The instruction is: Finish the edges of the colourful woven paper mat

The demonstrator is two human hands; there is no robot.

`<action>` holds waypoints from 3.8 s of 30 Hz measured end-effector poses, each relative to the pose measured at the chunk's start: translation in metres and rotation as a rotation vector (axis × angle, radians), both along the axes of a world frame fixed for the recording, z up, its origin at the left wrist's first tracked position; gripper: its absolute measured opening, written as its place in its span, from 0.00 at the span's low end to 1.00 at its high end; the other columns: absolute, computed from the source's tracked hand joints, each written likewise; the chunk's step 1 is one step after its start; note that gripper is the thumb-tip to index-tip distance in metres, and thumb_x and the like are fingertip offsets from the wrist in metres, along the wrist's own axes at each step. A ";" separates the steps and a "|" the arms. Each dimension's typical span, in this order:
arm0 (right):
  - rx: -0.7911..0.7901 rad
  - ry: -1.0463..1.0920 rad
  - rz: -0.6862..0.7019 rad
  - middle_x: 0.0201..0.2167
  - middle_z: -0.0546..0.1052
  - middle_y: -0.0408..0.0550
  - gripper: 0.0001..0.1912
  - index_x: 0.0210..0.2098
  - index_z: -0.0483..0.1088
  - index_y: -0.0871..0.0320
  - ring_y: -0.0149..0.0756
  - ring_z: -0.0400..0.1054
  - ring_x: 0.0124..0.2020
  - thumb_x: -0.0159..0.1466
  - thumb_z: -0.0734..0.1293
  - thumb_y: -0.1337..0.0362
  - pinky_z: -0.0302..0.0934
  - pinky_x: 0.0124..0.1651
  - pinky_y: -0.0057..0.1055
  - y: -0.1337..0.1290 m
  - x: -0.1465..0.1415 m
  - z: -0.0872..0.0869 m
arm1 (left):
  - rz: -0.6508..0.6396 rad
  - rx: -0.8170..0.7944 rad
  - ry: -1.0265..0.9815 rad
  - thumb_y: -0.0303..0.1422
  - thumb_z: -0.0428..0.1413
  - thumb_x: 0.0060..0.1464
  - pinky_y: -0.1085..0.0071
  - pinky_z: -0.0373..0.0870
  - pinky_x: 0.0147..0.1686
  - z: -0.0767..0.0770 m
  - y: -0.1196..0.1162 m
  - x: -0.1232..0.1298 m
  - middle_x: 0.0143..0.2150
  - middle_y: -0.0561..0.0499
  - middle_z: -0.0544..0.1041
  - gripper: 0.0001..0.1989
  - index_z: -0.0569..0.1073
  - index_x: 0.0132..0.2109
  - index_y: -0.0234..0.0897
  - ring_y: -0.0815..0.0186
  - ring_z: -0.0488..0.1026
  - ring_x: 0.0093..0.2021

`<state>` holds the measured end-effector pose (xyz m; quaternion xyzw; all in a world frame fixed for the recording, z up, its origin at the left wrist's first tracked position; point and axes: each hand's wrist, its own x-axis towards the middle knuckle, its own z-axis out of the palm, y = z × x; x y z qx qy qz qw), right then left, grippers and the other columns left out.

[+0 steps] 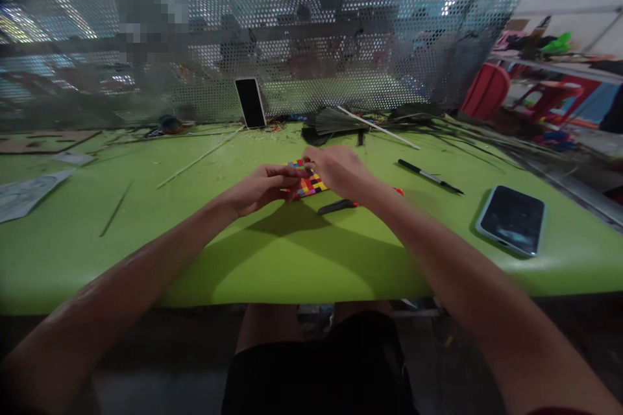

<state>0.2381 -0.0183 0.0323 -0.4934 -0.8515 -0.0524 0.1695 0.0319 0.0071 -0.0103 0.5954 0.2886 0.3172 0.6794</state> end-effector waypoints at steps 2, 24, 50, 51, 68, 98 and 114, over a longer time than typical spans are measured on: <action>-0.033 0.128 0.037 0.34 0.78 0.51 0.11 0.44 0.73 0.60 0.36 0.66 0.32 0.69 0.60 0.65 0.51 0.36 0.30 0.003 0.001 -0.004 | 0.001 -0.020 -0.032 0.31 0.65 0.48 0.72 0.70 0.32 0.000 0.000 -0.001 0.37 0.46 0.79 0.12 0.82 0.42 0.33 0.71 0.71 0.31; -0.600 0.881 0.190 0.21 0.69 0.39 0.05 0.38 0.70 0.60 0.26 0.60 0.20 0.64 0.63 0.67 0.56 0.25 0.24 0.006 -0.010 -0.029 | -0.038 0.086 -0.084 0.35 0.65 0.52 0.74 0.66 0.32 -0.006 -0.001 0.001 0.35 0.50 0.77 0.21 0.78 0.54 0.42 0.75 0.67 0.28; 0.063 -0.020 -0.098 0.40 0.73 0.54 0.12 0.43 0.68 0.62 0.35 0.61 0.31 0.71 0.53 0.70 0.47 0.32 0.32 0.001 -0.016 -0.027 | 0.078 0.119 0.075 0.28 0.53 0.61 0.71 0.72 0.31 -0.003 -0.003 0.013 0.37 0.45 0.79 0.09 0.77 0.45 0.31 0.71 0.74 0.27; 0.075 -0.091 -0.090 0.41 0.73 0.54 0.13 0.44 0.68 0.62 0.36 0.61 0.31 0.70 0.53 0.72 0.47 0.31 0.33 -0.001 -0.017 -0.026 | 0.085 0.135 0.093 0.28 0.53 0.61 0.71 0.72 0.31 -0.003 -0.002 0.012 0.36 0.46 0.79 0.09 0.77 0.43 0.30 0.71 0.74 0.27; 0.003 -0.026 0.136 0.39 0.76 0.52 0.09 0.42 0.70 0.62 0.35 0.65 0.34 0.70 0.58 0.69 0.51 0.34 0.29 0.007 -0.010 -0.028 | -0.067 0.162 0.131 0.35 0.56 0.62 0.69 0.77 0.31 -0.015 0.009 0.008 0.27 0.47 0.77 0.11 0.74 0.37 0.30 0.68 0.76 0.25; -0.948 0.838 0.610 0.29 0.73 0.42 0.13 0.35 0.67 0.60 0.28 0.68 0.31 0.62 0.72 0.58 0.63 0.37 0.28 0.001 -0.001 -0.017 | -0.509 0.090 0.060 0.40 0.64 0.53 0.64 0.81 0.34 0.017 -0.001 -0.016 0.35 0.38 0.82 0.17 0.81 0.41 0.29 0.59 0.80 0.35; -0.964 0.825 0.672 0.31 0.74 0.43 0.12 0.33 0.69 0.60 0.31 0.70 0.34 0.60 0.73 0.59 0.64 0.42 0.32 -0.006 -0.005 -0.011 | -0.521 0.055 0.051 0.41 0.66 0.51 0.67 0.80 0.30 0.016 -0.001 -0.017 0.34 0.39 0.82 0.17 0.81 0.39 0.30 0.58 0.81 0.35</action>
